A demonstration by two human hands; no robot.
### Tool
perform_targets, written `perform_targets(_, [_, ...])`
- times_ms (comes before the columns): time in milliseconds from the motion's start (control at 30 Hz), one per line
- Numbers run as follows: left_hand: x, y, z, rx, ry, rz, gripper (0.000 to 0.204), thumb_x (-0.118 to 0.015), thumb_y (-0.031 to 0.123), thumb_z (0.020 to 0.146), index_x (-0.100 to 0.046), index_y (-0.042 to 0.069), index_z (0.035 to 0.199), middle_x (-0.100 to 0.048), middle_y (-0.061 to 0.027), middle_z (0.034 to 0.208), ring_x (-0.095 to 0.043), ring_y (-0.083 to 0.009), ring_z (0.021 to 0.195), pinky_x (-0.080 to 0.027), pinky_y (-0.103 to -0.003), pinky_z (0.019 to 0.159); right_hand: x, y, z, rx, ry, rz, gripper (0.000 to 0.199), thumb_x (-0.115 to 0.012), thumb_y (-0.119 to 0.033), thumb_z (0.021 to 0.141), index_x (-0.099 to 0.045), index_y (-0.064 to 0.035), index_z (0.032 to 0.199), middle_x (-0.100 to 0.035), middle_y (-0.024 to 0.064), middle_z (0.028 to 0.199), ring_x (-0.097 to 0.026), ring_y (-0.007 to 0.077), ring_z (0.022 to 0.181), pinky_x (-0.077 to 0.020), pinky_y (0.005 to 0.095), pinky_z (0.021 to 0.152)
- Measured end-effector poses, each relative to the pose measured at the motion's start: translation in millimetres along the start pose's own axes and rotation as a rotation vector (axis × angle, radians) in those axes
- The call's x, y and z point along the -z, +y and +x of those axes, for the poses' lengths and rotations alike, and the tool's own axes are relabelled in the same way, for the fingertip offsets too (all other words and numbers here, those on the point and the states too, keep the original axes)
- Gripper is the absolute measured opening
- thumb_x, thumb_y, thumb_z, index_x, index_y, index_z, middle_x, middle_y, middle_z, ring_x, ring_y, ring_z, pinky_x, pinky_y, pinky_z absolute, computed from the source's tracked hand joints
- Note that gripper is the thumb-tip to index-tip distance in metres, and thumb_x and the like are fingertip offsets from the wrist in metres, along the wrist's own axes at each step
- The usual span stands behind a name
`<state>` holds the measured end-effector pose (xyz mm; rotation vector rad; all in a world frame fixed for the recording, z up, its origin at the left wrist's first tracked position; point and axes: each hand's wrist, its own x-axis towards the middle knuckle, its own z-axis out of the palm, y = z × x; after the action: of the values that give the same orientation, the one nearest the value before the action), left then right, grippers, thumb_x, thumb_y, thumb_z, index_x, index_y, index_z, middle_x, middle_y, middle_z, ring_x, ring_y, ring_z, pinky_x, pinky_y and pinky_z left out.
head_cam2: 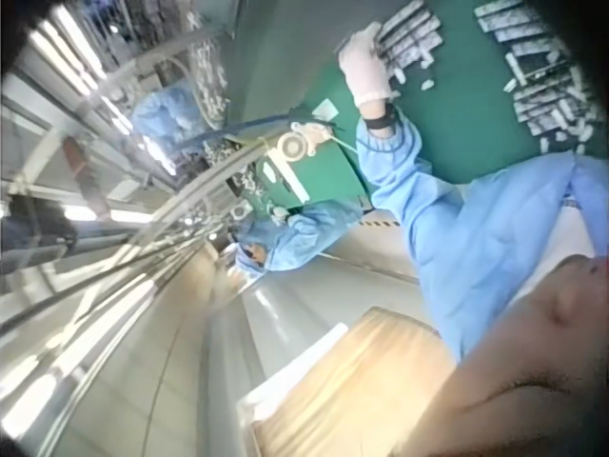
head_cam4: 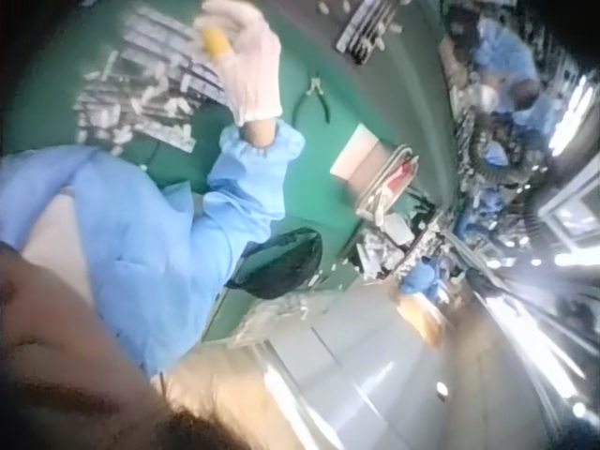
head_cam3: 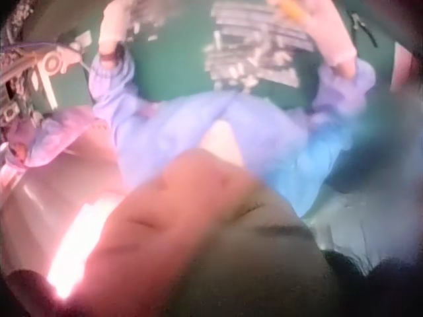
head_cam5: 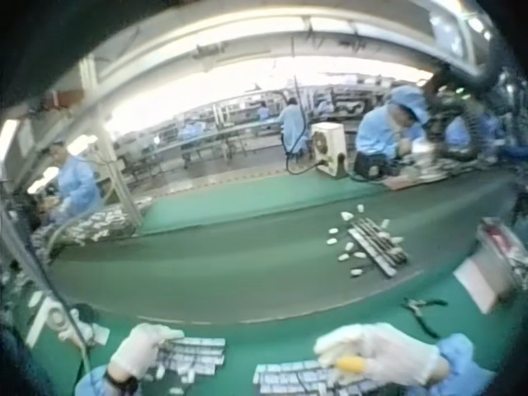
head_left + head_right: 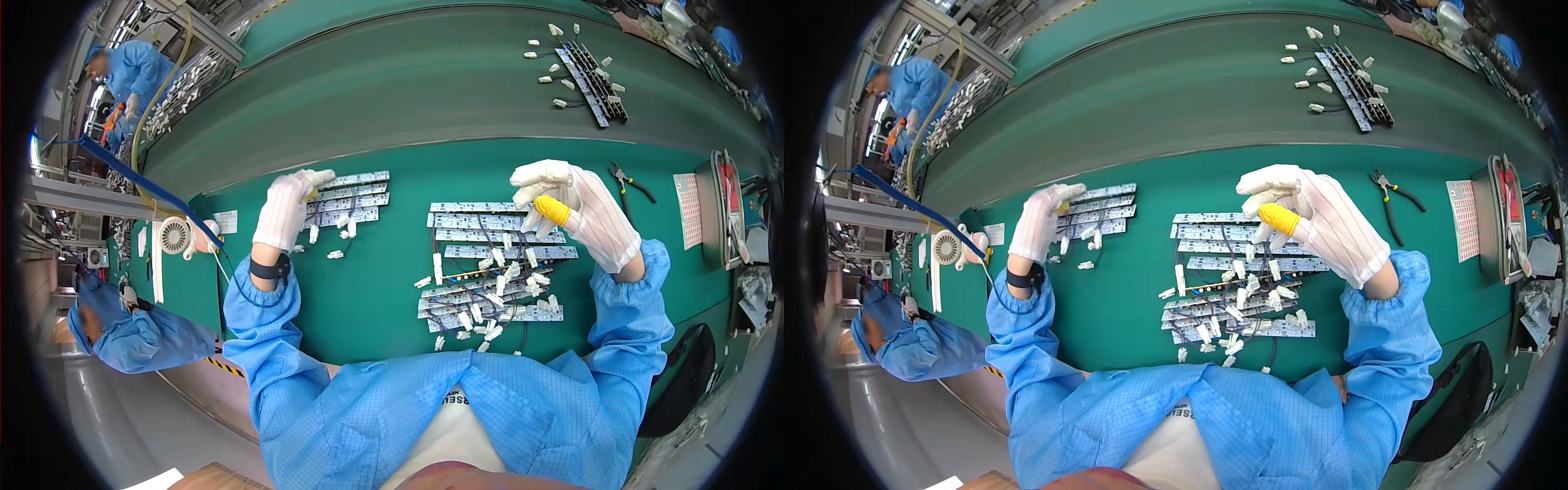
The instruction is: Manual inspection of printed circuit board (PCB) strips at a production workbench.
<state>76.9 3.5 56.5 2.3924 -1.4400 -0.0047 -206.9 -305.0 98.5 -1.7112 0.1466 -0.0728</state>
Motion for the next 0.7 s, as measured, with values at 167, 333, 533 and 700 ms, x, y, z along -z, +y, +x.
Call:
perform_targets(167, [3, -7, -1, 0.073, -0.134, 0.358, 0.035, -0.06, 0.009, 0.082, -0.064, 0.022, 0.115, -0.054, -0.0032, 0.128, -0.041, -0.0246, 0.129, -0.028, -0.06, 0.106, 4, 0, 2, 0.006, 0.037, -0.239, 0.037, -0.068, -0.015, 0.083, -0.056, -0.0022, 0.116, -0.064, 0.0101, 0.099, -0.065, 0.0183, 0.079, -0.0537, 0.0285, 0.067])
perform_targets(333, [23, 36, 5, -0.005, 0.337, 0.377, 0.046, -0.068, 0.014, 0.078, -0.057, 0.018, 0.123, -0.052, -0.0031, 0.131, -0.042, -0.0312, 0.128, -0.03, -0.054, 0.107, 2, 37, 7, 0.174, 0.117, -1.056, 0.024, -0.066, -0.005, 0.075, -0.06, -0.0047, 0.098, -0.061, 0.0129, 0.096, -0.063, 0.0293, 0.087, -0.0511, 0.0397, 0.073])
perform_targets(533, [17, 113, 1, -0.176, 0.205, -0.681, 0.06, -0.059, 0.044, 0.088, -0.049, 0.0, 0.129, -0.049, -0.017, 0.135, -0.046, -0.0311, 0.126, -0.035, -0.041, 0.104, 10, 47, 18, 0.185, 0.178, -0.999, 0.016, -0.061, 0.006, 0.073, -0.061, -0.0021, 0.086, -0.062, 0.0115, 0.093, -0.062, 0.0316, 0.078, -0.0527, 0.0346, 0.068])
perform_targets(700, [-16, 120, 5, 0.123, -0.231, -1.537, 0.098, -0.023, 0.076, 0.085, -0.012, 0.001, 0.148, -0.047, -0.021, 0.133, -0.045, -0.0333, 0.126, -0.028, -0.047, 0.109, -11, 4, 2, 0.408, 0.433, -0.619, 0.017, -0.063, 0.007, 0.077, -0.062, 0.0004, 0.093, -0.063, 0.0149, 0.099, -0.064, 0.0239, 0.092, -0.0559, 0.0289, 0.068])
